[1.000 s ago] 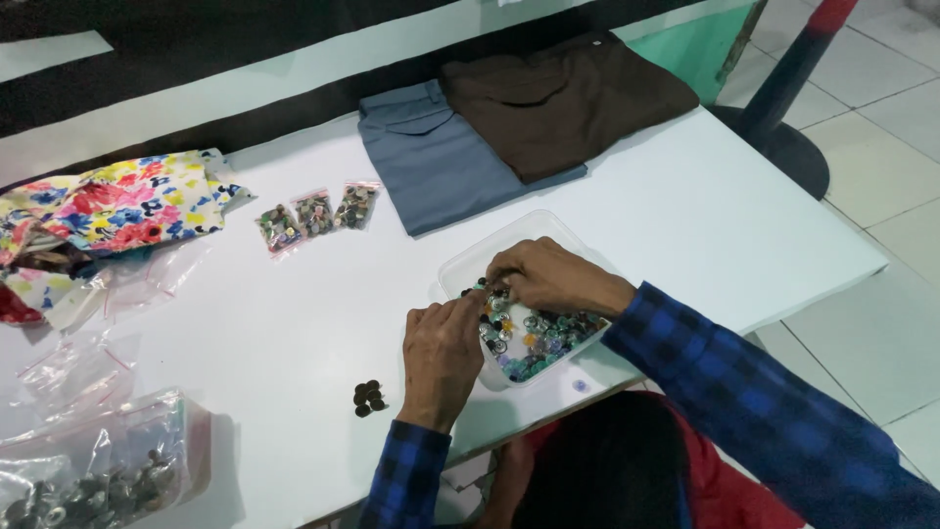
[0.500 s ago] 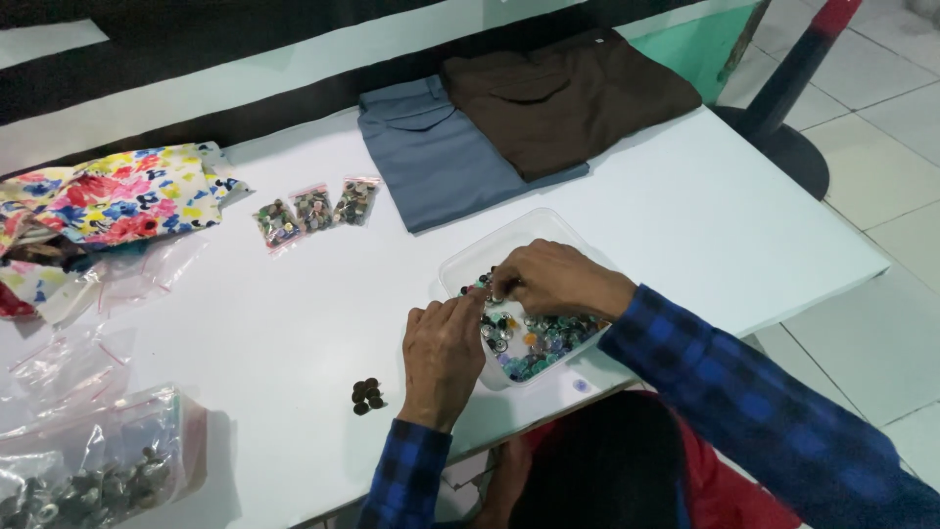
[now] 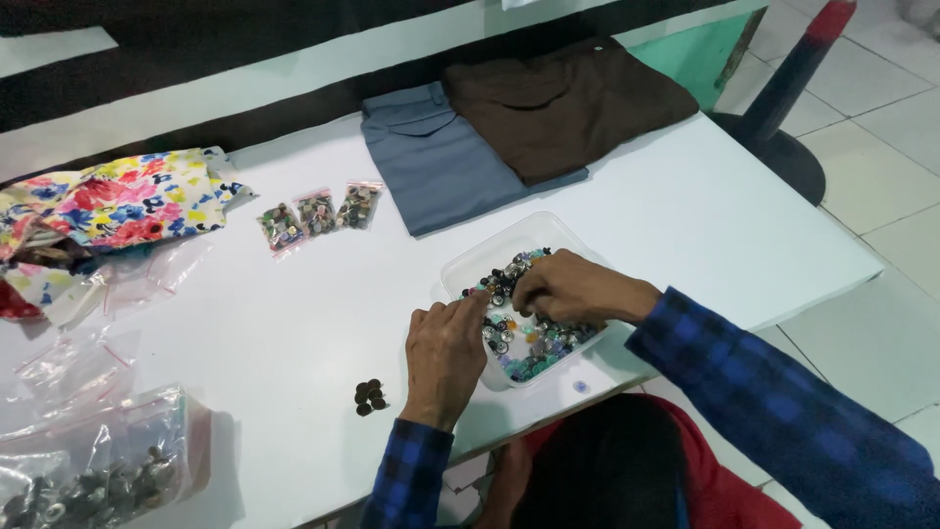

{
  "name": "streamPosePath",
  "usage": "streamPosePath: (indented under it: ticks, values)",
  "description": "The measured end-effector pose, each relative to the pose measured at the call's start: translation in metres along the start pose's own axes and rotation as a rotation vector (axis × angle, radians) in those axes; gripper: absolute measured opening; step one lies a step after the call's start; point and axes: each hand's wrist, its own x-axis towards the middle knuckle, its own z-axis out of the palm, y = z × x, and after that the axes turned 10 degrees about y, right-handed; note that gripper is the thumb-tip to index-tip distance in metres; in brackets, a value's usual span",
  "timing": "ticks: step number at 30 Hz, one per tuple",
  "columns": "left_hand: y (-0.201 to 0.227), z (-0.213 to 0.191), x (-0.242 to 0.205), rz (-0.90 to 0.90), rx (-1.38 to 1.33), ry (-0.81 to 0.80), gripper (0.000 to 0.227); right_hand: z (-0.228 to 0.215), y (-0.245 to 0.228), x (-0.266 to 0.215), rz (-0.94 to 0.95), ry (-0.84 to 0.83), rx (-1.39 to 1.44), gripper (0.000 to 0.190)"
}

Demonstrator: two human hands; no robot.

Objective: Sorting small black buttons from a container of mixed buttons and placing them on a table

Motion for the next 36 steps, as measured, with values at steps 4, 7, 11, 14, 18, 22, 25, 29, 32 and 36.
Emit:
streamPosePath:
  ticks: [4,7,11,14,18,22,25,29,32,36]
  values:
    - [0.001,-0.001,0.000,-0.012,-0.023,-0.012,0.022,-0.004,0.009,-0.008,0.105,0.067,0.263,0.023]
    - [0.000,0.000,0.001,-0.040,-0.030,-0.022,0.021,0.007,0.031,-0.001,0.190,0.087,0.581,0.021]
    - [0.000,-0.001,0.002,-0.034,-0.011,-0.045,0.018,0.007,0.027,-0.002,0.207,0.068,0.736,0.022]
    - [0.000,-0.001,0.003,-0.046,-0.022,-0.055,0.017,0.009,0.024,-0.003,0.195,0.054,0.762,0.023]
    - [-0.001,-0.002,0.002,-0.018,-0.039,0.010,0.015,0.020,0.028,0.001,0.120,0.108,0.802,0.022]
    - [0.003,-0.002,0.003,0.021,0.031,0.093,0.014,0.018,0.004,-0.003,0.096,0.140,0.794,0.020]
    - [0.000,-0.005,-0.004,0.132,0.097,0.271,0.013,0.012,-0.036,-0.014,0.061,0.222,0.645,0.017]
    - [0.013,-0.040,-0.011,0.096,0.012,0.473,0.012,0.015,-0.078,-0.032,0.051,0.399,0.566,0.017]
    - [0.014,-0.075,-0.027,0.041,-0.039,0.591,0.008,0.030,-0.103,-0.048,-0.078,0.555,0.446,0.017]
    - [-0.005,-0.111,-0.069,-0.137,-0.120,0.651,0.008,0.070,-0.145,-0.069,-0.321,0.715,0.405,0.016]
